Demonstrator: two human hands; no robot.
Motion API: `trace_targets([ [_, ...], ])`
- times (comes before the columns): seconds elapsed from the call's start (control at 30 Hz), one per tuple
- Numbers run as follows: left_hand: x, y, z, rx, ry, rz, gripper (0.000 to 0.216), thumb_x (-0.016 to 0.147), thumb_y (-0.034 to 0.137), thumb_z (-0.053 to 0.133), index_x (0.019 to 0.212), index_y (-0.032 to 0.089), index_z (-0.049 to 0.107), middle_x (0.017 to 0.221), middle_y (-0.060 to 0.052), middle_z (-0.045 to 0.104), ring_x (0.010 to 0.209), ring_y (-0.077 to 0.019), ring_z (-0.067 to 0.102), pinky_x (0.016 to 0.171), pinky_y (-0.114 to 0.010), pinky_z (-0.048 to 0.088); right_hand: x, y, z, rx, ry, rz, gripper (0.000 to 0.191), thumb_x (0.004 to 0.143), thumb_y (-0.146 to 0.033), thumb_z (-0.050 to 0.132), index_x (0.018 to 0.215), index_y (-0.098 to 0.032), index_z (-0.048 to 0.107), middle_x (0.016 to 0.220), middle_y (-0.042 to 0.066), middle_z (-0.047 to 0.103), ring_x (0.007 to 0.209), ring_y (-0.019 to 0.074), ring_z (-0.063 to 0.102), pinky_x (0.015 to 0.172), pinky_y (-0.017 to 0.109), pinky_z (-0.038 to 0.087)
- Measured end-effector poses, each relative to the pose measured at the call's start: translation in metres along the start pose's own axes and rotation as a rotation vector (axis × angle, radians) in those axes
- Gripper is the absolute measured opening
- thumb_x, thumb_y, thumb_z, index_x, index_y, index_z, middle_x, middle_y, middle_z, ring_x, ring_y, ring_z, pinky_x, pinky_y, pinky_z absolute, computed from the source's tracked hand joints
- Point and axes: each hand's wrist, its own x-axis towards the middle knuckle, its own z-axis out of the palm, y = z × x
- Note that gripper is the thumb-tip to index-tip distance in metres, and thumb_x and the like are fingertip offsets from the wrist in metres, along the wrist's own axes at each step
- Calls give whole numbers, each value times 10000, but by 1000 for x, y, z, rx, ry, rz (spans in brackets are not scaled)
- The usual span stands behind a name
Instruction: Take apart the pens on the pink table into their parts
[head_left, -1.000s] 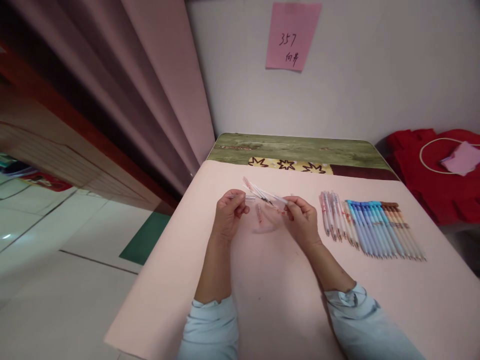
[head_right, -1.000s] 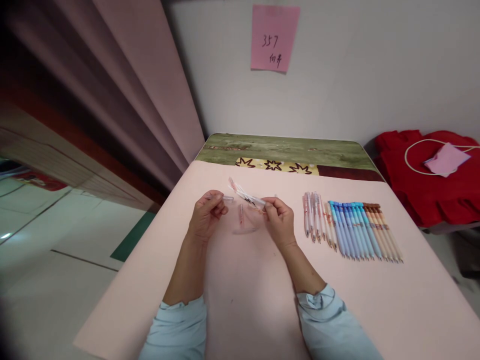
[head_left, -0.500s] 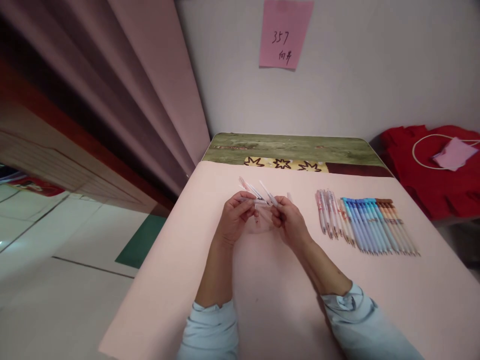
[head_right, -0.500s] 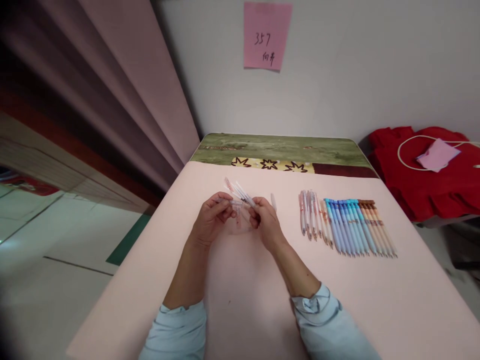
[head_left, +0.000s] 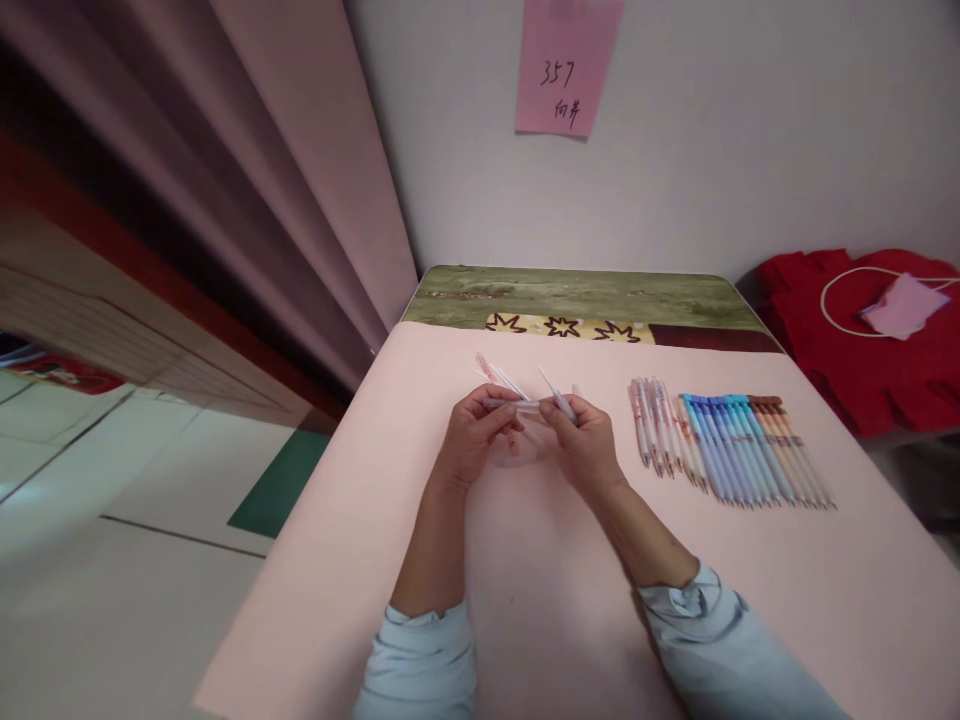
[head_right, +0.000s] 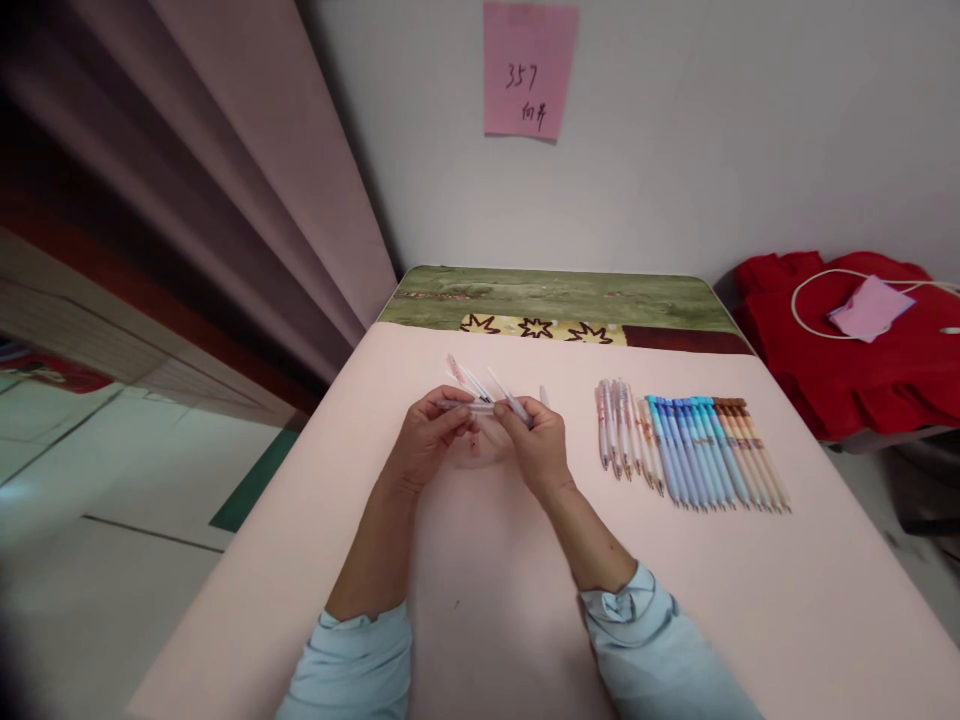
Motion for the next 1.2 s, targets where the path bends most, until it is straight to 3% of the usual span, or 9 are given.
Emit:
trace_targets([
  [0.6,3,-2,-7,10,55,17,229,718,261,768,894,135,690,642,-15,633,602,-125,611,580,-236,472,0,-8,-3,-41,11,-2,254,797,-416,650,729,-172,635,564,-54,437,526,96,328,513,231,294],
  [0.77,4,-3,-8,7,87,17,220,716,270,765,880,140,698,605,9,591,574,-112,585,584,-239,462,1,-7,-3,-84,17,-40,264,803,-422,639,708,-176,621,584,-45,465,552,107,366,540,235,319],
  [0.97,4,-4,-5,-18,81,25,217,730,265,762,888,131,696,643,-7,624,591,-108,596,591,-230,471,1,-7,-4,-84,32,-30,272,810,-434,638,720,-178,619,574,-53,445,543,104,348,539,237,316],
  [1.13,2,0,-1,-86,72,23,316,662,240,818,938,145,696,734,-12,651,663,-115,620,728,-290,538,1,-4,-3,-42,38,-13,279,816,-442,638,724,-179,618,541,-63,408,522,101,317,519,237,304],
  [1.2,2,1,-1,-89,60,17,315,688,286,801,950,150,695,749,-18,649,640,-112,607,712,-307,546,1,-3,-4,-35,56,-23,289,822,-450,628,716,-183,605,532,-65,398,515,101,315,514,238,303],
])
